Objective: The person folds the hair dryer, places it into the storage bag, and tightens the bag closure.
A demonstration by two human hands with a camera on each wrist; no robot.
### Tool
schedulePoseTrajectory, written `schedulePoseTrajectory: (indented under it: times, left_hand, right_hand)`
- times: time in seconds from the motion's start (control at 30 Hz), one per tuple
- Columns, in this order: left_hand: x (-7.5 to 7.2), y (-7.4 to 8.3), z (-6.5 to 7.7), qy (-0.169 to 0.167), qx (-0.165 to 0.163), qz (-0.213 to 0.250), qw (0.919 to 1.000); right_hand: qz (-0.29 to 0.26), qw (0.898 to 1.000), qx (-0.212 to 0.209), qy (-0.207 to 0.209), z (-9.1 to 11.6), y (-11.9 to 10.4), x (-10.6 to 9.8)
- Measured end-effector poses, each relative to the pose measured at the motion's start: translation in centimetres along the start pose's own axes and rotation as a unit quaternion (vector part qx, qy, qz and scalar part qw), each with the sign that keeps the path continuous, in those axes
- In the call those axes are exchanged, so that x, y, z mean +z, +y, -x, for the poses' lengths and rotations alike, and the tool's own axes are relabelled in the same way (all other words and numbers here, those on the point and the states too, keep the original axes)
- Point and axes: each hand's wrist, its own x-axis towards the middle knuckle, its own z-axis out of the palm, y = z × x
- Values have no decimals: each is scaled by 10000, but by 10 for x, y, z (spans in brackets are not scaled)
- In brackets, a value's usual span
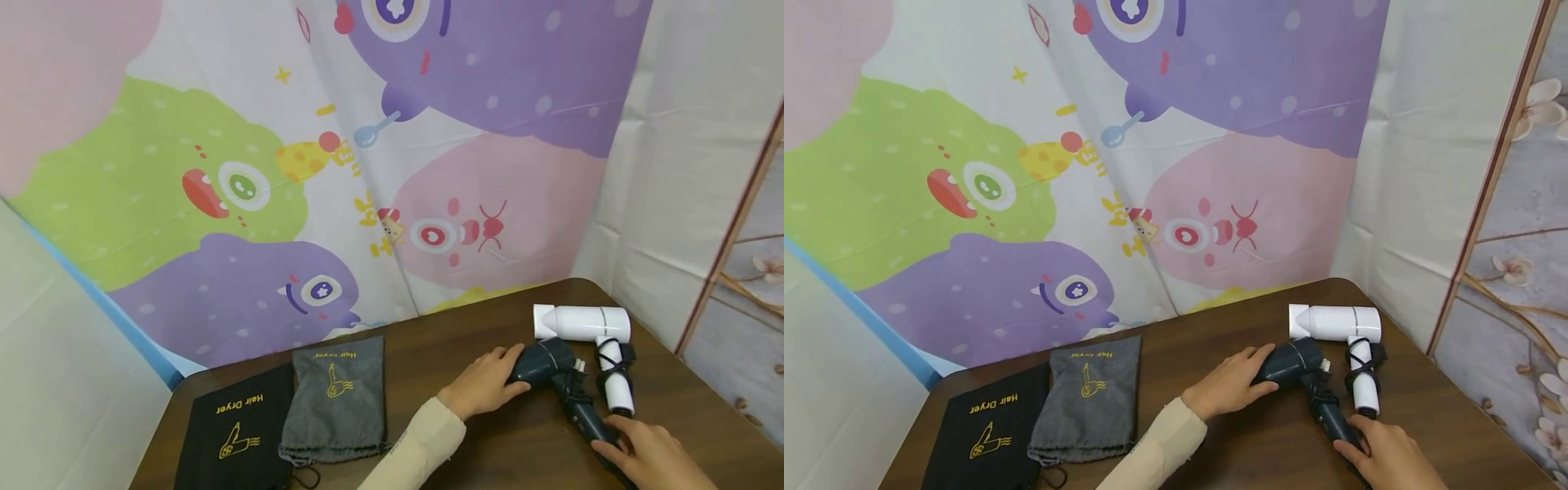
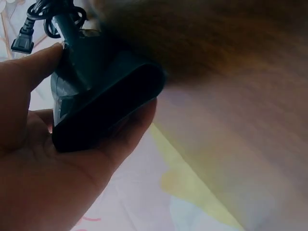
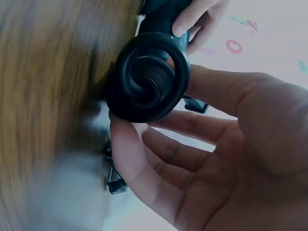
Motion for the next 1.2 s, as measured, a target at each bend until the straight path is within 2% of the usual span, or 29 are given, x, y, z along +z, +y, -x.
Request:
schedulePoseTrajectory:
  times: [0.23,0.37,0.6,0.73,0.97,1.2]
  left_hand:
    - [2,0,3,108,-9,-31,9999]
    - [3,0,4,124,-49,-53,9999]
    - [6,-4,6,215,205,-21,9996]
    - [2,-5,7,226,313,-109,9992]
    - [-7,-5,14,399,268,-156,9987]
    - [-8,-5,25,717,92,-171,9972]
  right_hand:
    - [125,9988,73,-475,-3,-1,2]
    - [22,9984,6,-570,-3,0,8]
    - [-63,9985,-69,-532,-6,4,10]
    - [-107,9986,-48,-508,-6,0,7]
    - [-128,9995,-115,-251,-2,-10,2]
    - [-378,9991,-178,-84,2,-14,1]
